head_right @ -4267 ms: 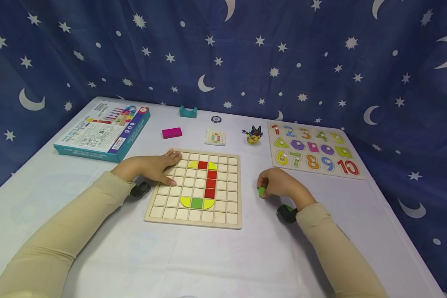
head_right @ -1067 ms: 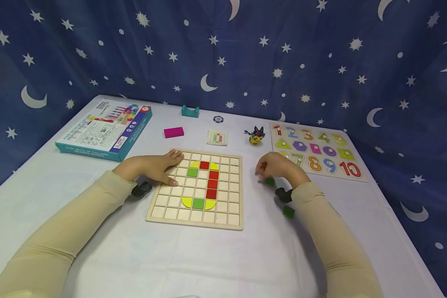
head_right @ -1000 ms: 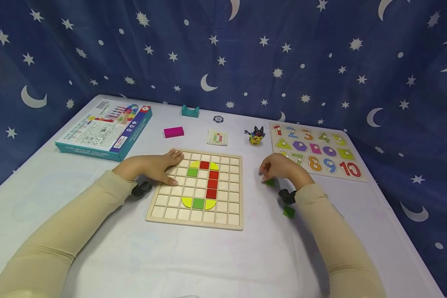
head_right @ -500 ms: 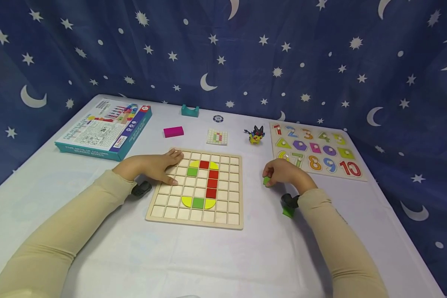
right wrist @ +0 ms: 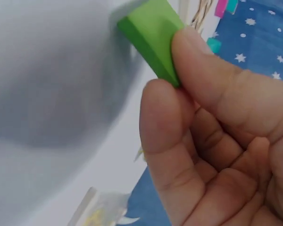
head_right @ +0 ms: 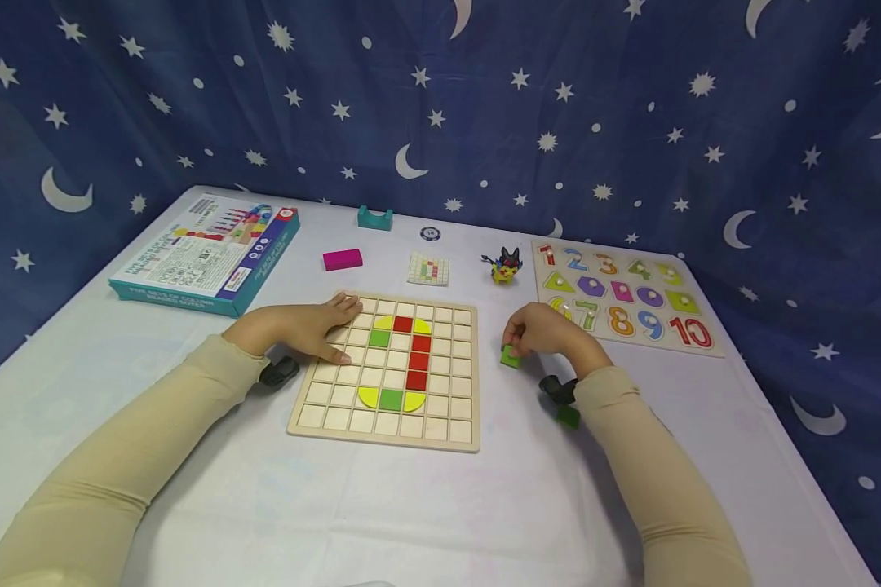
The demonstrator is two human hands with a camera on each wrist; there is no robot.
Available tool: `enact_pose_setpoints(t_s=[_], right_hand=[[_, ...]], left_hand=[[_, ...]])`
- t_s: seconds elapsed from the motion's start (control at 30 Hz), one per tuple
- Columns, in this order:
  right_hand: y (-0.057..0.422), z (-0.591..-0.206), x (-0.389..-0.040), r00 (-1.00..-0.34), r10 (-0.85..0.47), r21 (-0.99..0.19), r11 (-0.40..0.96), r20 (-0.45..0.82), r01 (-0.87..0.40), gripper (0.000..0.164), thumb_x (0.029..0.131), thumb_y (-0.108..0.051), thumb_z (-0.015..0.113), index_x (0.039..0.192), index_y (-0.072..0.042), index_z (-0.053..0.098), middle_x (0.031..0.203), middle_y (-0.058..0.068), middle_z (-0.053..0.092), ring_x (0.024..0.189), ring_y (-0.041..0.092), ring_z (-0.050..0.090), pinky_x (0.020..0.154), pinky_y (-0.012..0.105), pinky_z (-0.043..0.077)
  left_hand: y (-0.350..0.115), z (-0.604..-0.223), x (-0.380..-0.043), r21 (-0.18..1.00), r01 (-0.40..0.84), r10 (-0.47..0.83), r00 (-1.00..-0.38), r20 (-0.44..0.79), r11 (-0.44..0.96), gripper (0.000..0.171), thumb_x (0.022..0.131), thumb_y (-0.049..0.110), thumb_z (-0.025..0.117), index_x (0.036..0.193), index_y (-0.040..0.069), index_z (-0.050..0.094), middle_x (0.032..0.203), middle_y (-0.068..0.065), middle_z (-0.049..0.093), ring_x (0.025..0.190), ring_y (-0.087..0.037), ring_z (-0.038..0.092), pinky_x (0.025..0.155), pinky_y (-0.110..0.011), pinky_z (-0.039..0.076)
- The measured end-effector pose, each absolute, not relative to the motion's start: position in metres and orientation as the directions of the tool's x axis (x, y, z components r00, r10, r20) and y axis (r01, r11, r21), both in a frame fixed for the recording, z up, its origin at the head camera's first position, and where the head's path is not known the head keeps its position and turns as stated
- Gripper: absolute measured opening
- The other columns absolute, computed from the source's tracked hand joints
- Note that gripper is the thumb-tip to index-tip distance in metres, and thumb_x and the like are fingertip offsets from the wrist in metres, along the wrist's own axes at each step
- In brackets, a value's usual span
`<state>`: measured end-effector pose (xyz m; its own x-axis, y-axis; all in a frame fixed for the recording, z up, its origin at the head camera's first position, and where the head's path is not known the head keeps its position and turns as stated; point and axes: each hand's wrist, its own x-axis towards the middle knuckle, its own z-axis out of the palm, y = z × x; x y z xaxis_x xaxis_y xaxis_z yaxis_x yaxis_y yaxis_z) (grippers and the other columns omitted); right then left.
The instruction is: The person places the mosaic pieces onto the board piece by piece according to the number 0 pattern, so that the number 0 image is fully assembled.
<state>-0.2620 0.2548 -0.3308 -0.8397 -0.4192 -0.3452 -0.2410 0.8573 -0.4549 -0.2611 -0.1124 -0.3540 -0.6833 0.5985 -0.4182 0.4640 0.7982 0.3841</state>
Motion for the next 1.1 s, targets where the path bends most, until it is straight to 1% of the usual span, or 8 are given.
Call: enact_pose_setpoints(t_s=[0.17,0.33,0.43,0.63,0.83,1.1], right_hand=[[0.241,-0.324,-0.262,-0.828,-0.447,-0.465,0.845,-0.338,-0.266,0.007,0.078,-0.005,0.07,0.084,-0.004,0.066,0.071,0.0,0.057,0.065,0.013,0.049,0.059,0.026,0.041],[0.221,-0.318,-0.263,-0.823,-0.467,-0.505,0.821,-0.323,-0.267,0.006,0.079,-0.004,0.069,0.085,-0.005,0.067,0.073,0.002,0.058,0.066,0.014,0.05,0.06,0.027,0.043],[0.205,-0.318,-0.265,-0.811,-0.499,-0.53,0.797,-0.306,-0.291,0.007,0.078,-0.003,0.068,0.085,-0.005,0.067,0.073,0.002,0.058,0.066,0.014,0.05,0.059,0.026,0.042],[0.168,-0.322,-0.27,-0.774,-0.558,-0.561,0.76,-0.301,-0.329,0.006,0.079,-0.003,0.069,0.083,-0.006,0.067,0.074,0.002,0.06,0.065,0.014,0.051,0.059,0.025,0.044],[0.133,-0.325,-0.273,-0.727,-0.615,-0.553,0.736,-0.304,-0.391,0.005,0.079,-0.005,0.07,0.083,-0.005,0.067,0.071,0.002,0.06,0.06,0.012,0.051,0.057,0.024,0.044],[0.096,-0.332,-0.275,-0.687,-0.658,-0.553,0.712,-0.309,-0.433,0.006,0.079,-0.006,0.07,0.084,-0.007,0.068,0.073,0.001,0.062,0.063,0.011,0.052,0.058,0.022,0.044]], left_hand=[[-0.113,-0.354,-0.261,0.396,0.466,0.607,-0.68,-0.412,0.791,0.097,0.083,0.044,0.063,0.147,0.0,0.004,0.154,-0.016,-0.006,0.141,-0.032,-0.01,0.114,-0.047,0.005],[-0.113,-0.353,-0.26,0.398,0.461,0.604,-0.68,-0.415,0.793,0.097,0.083,0.044,0.064,0.147,0.0,0.004,0.154,-0.017,-0.006,0.141,-0.032,-0.01,0.114,-0.047,0.005],[-0.113,-0.352,-0.259,0.4,0.459,0.603,-0.683,-0.413,0.794,0.097,0.083,0.044,0.064,0.147,0.0,0.005,0.154,-0.017,-0.005,0.141,-0.032,-0.009,0.114,-0.047,0.005],[-0.112,-0.35,-0.258,0.393,0.464,0.603,-0.683,-0.413,0.794,0.096,0.084,0.044,0.063,0.147,0.0,0.005,0.154,-0.017,-0.004,0.141,-0.032,-0.009,0.114,-0.048,0.005],[-0.112,-0.35,-0.259,0.388,0.466,0.603,-0.679,-0.418,0.795,0.096,0.084,0.045,0.062,0.147,0.001,0.004,0.154,-0.017,-0.005,0.141,-0.033,-0.011,0.114,-0.049,0.004],[-0.113,-0.351,-0.261,0.379,0.468,0.599,-0.678,-0.427,0.799,0.098,0.084,0.048,0.061,0.147,0.001,0.004,0.154,-0.017,-0.005,0.141,-0.033,-0.011,0.114,-0.047,0.004]])
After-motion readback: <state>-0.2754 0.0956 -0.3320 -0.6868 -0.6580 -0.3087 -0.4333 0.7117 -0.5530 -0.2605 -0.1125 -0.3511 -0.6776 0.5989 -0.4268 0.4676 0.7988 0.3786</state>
